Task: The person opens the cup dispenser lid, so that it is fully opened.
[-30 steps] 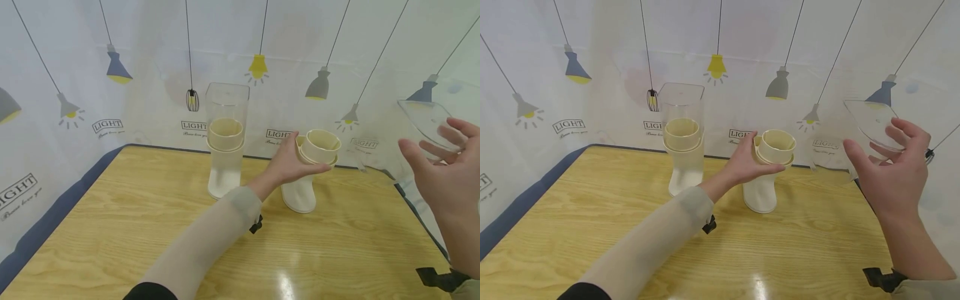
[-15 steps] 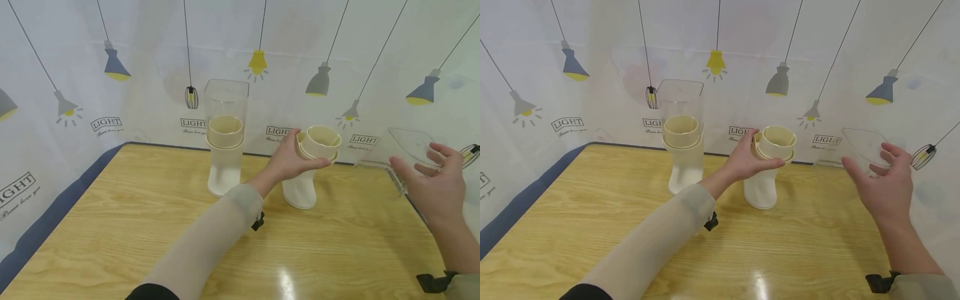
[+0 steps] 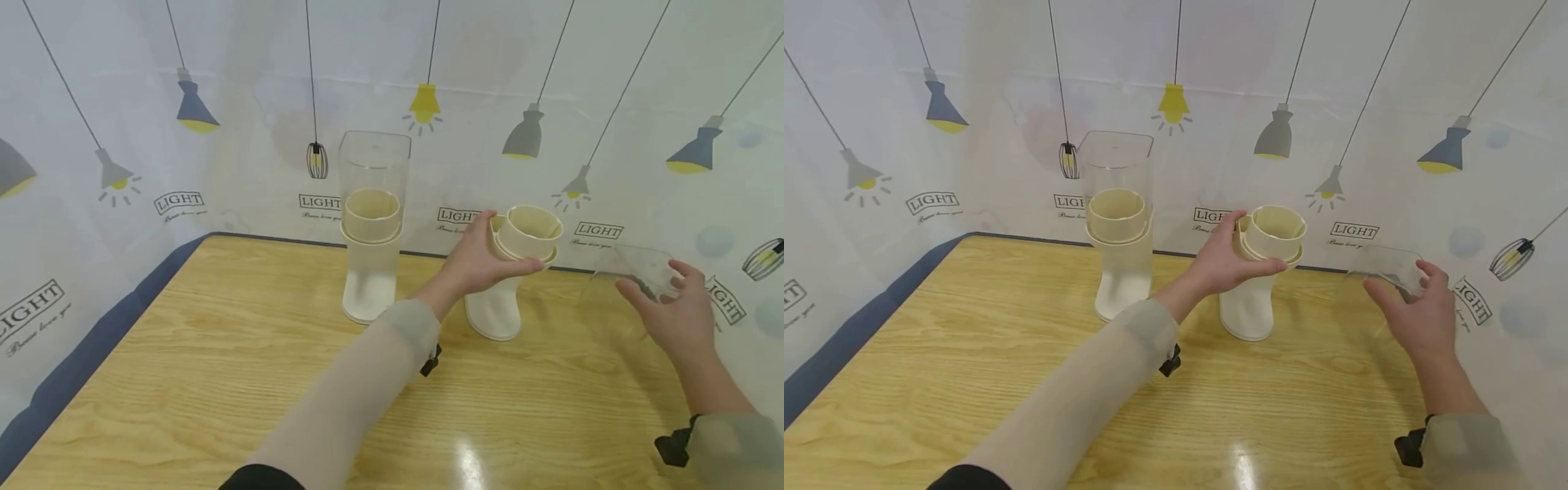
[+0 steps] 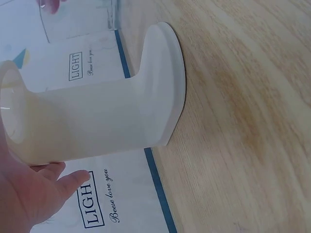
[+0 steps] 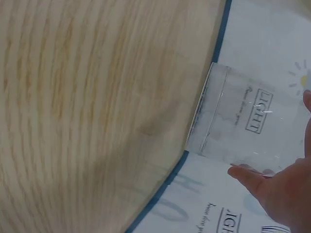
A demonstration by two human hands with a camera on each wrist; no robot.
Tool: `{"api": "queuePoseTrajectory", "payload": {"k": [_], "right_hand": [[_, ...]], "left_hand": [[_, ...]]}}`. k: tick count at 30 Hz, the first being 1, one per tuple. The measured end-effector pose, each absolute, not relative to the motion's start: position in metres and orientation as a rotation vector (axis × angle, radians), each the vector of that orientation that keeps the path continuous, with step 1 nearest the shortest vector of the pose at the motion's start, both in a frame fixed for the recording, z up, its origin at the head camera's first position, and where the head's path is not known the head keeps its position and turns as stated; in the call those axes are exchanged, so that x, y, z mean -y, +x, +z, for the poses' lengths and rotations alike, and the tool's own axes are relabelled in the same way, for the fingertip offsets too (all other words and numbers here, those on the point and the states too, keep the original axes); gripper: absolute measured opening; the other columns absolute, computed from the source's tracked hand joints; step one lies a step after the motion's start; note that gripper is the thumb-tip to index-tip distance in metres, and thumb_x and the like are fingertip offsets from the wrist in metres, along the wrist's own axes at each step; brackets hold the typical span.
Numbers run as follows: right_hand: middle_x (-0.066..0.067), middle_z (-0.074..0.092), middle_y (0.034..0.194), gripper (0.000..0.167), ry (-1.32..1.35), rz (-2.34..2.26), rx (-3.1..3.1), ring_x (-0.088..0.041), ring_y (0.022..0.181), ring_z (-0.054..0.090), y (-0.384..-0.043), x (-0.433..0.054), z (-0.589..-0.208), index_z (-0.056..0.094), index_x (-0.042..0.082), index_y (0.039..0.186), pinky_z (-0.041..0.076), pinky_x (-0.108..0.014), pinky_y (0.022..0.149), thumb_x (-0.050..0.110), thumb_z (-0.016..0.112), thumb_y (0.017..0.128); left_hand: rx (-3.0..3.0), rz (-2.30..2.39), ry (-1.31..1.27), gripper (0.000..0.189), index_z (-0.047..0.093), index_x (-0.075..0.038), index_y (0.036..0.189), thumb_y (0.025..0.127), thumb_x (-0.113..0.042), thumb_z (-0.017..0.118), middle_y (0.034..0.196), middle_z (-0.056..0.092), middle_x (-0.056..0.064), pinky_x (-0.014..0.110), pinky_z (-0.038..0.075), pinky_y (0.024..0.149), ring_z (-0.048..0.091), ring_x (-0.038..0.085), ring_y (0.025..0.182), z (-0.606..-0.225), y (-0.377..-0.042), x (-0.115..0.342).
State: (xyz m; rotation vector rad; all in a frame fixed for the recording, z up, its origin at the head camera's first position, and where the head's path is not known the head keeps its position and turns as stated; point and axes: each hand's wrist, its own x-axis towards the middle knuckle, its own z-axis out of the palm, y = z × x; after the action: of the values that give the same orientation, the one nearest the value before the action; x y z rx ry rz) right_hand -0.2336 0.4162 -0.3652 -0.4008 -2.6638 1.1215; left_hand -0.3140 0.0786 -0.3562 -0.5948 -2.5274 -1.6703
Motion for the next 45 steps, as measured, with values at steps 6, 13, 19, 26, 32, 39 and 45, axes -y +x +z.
{"api": "queuePoseTrajectory", "payload": {"k": [6,13,19,26,32,39,45], "right_hand": [[-0.035,0.003,0.179,0.111,-0.413,1.107,2.674,-0.068,0.155,0.028,-0.245,-0.422,-0.378,0.004,0.011,0.177,0.035,-0.083,0.116,0.065,0.067,0.102],[-0.031,0.000,0.180,0.112,-0.391,1.152,2.668,-0.063,0.157,0.031,-0.255,-0.423,-0.388,0.005,0.014,0.177,0.038,-0.080,0.115,0.065,0.068,0.101],[-0.030,0.004,0.179,0.113,-0.403,1.124,2.652,-0.062,0.157,0.031,-0.265,-0.421,-0.394,0.006,0.015,0.177,0.037,-0.078,0.118,0.066,0.069,0.099],[-0.030,0.000,0.180,0.115,-0.408,1.144,2.644,-0.062,0.159,0.028,-0.275,-0.421,-0.397,0.003,0.017,0.177,0.036,-0.078,0.120,0.067,0.070,0.099],[-0.029,0.000,0.180,0.115,-0.420,1.137,2.645,-0.061,0.159,0.028,-0.280,-0.419,-0.399,0.002,0.019,0.177,0.038,-0.078,0.119,0.068,0.069,0.098],[-0.033,-0.005,0.180,0.119,-0.399,1.090,2.673,-0.067,0.158,0.021,-0.280,-0.421,-0.395,-0.003,0.020,0.178,0.032,-0.083,0.119,0.070,0.069,0.098],[-0.027,-0.016,0.180,0.115,-0.378,1.063,2.615,-0.063,0.164,0.001,-0.264,-0.416,-0.378,-0.007,0.016,0.177,0.019,-0.086,0.123,0.067,0.063,0.102]], "left_hand": [[2.546,-1.661,-0.598,0.122,0.033,-0.022,0.169,0.073,-0.066,0.096,0.153,0.054,-0.003,0.035,0.055,0.110,0.059,0.013,0.127,-0.356,-0.315,-0.080],[2.545,-1.678,-0.604,0.123,0.032,-0.024,0.170,0.074,-0.065,0.096,0.154,0.054,-0.004,0.036,0.054,0.112,0.059,0.013,0.128,-0.355,-0.317,-0.080],[2.556,-1.680,-0.598,0.123,0.031,-0.025,0.170,0.074,-0.065,0.096,0.155,0.053,-0.004,0.037,0.053,0.114,0.058,0.014,0.130,-0.354,-0.318,-0.080],[2.568,-1.689,-0.587,0.123,0.030,-0.026,0.171,0.075,-0.066,0.095,0.158,0.052,-0.004,0.038,0.053,0.114,0.058,0.015,0.132,-0.353,-0.317,-0.078],[2.577,-1.682,-0.586,0.124,0.028,-0.027,0.172,0.075,-0.066,0.095,0.164,0.048,-0.002,0.041,0.052,0.117,0.056,0.017,0.139,-0.352,-0.317,-0.077],[2.561,-1.699,-0.584,0.131,0.022,-0.025,0.175,0.075,-0.065,0.096,0.173,0.041,0.000,0.042,0.048,0.123,0.051,0.020,0.149,-0.354,-0.318,-0.079],[2.505,-1.736,-0.605,0.131,0.016,-0.025,0.177,0.079,-0.066,0.092,0.181,0.027,-0.002,0.051,0.039,0.131,0.035,0.024,0.165,-0.352,-0.309,-0.068]]}}
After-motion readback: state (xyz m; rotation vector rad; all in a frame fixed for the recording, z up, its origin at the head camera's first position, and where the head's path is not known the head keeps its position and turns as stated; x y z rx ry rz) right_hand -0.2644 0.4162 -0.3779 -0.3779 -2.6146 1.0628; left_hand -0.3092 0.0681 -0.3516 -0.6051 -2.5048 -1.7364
